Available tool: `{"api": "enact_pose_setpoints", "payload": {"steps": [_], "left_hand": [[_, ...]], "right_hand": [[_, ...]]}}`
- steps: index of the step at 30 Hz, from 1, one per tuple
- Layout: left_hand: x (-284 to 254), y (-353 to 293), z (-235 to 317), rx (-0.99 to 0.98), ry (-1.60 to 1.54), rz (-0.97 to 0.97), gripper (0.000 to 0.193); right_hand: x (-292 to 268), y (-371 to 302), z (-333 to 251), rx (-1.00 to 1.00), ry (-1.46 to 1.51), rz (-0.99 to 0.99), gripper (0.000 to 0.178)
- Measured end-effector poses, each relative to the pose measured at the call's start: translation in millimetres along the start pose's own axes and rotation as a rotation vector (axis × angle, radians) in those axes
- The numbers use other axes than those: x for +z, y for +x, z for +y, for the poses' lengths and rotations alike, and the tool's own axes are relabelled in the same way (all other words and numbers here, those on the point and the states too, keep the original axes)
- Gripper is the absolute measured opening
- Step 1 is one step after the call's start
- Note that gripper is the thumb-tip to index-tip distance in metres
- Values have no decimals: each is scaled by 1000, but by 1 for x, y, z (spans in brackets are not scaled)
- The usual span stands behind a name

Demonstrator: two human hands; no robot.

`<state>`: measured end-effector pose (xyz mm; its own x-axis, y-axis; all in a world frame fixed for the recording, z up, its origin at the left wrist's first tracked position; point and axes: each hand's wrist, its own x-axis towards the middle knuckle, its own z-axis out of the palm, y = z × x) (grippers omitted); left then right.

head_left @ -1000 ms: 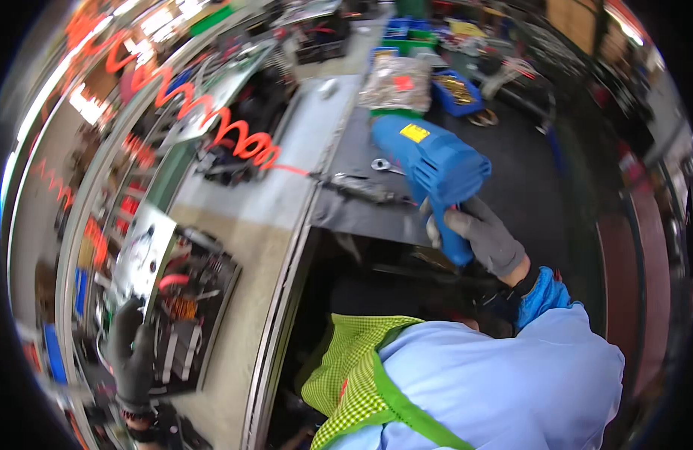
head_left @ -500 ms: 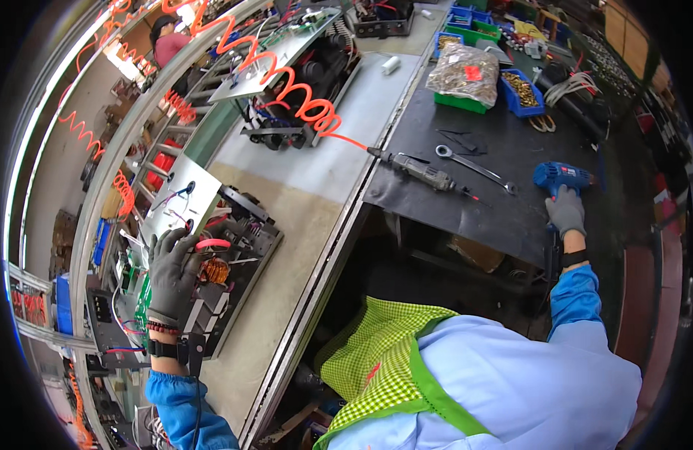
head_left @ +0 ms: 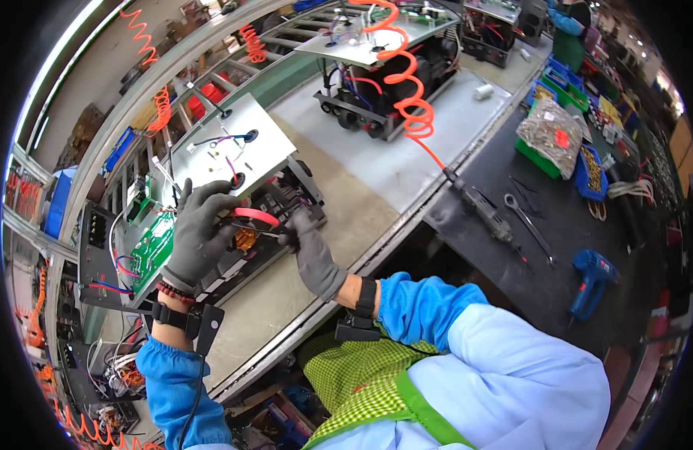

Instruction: Assembling and wiring components inside an electronic chassis on a factory assembly line.

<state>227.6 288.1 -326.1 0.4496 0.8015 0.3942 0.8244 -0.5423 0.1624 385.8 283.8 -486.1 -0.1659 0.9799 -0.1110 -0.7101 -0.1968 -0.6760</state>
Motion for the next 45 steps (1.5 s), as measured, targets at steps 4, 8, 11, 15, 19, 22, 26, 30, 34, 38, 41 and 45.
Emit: {"api": "enact_pose_setpoints", "payload": {"steps": [4,8,11,15,19,22,26,30,34,38,41,45], "left_hand": [[7,4,-2,-7,7,80,25],[15,6,-3,9,41,156,21],[18,18,4,-6,102,159,21],[20,14,5,-12,78,208,20],[24,13,0,-70,143,203,20],[23,11,2,-74,130,209,19],[23,7,3,-67,170,208,17],[16,2,17,233,443,568,18],[16,-9,-3,-84,397,404,69],[24,-2,0,-173,531,163,65],[30,2,-1,-199,519,156,60],[30,-1,-8,-216,504,180,58]], "right_hand": [[15,31,-27,-412,-272,-70,30],[15,63,-44,-214,-104,-218,40],[-9,95,-16,-1003,-838,-188,33],[2,95,-37,103,275,-411,31],[-17,93,-63,-89,-111,-375,33],[-13,51,-89,-151,-424,-336,34],[-3,51,-97,-101,-533,-450,38],[-17,69,-91,-91,-468,-395,41],[-35,91,-84,18,-666,-371,40],[-33,118,-81,-234,-677,-529,34],[-43,131,-81,-649,-1277,-607,33],[3,127,-80,-19,-1364,-411,33]]}}
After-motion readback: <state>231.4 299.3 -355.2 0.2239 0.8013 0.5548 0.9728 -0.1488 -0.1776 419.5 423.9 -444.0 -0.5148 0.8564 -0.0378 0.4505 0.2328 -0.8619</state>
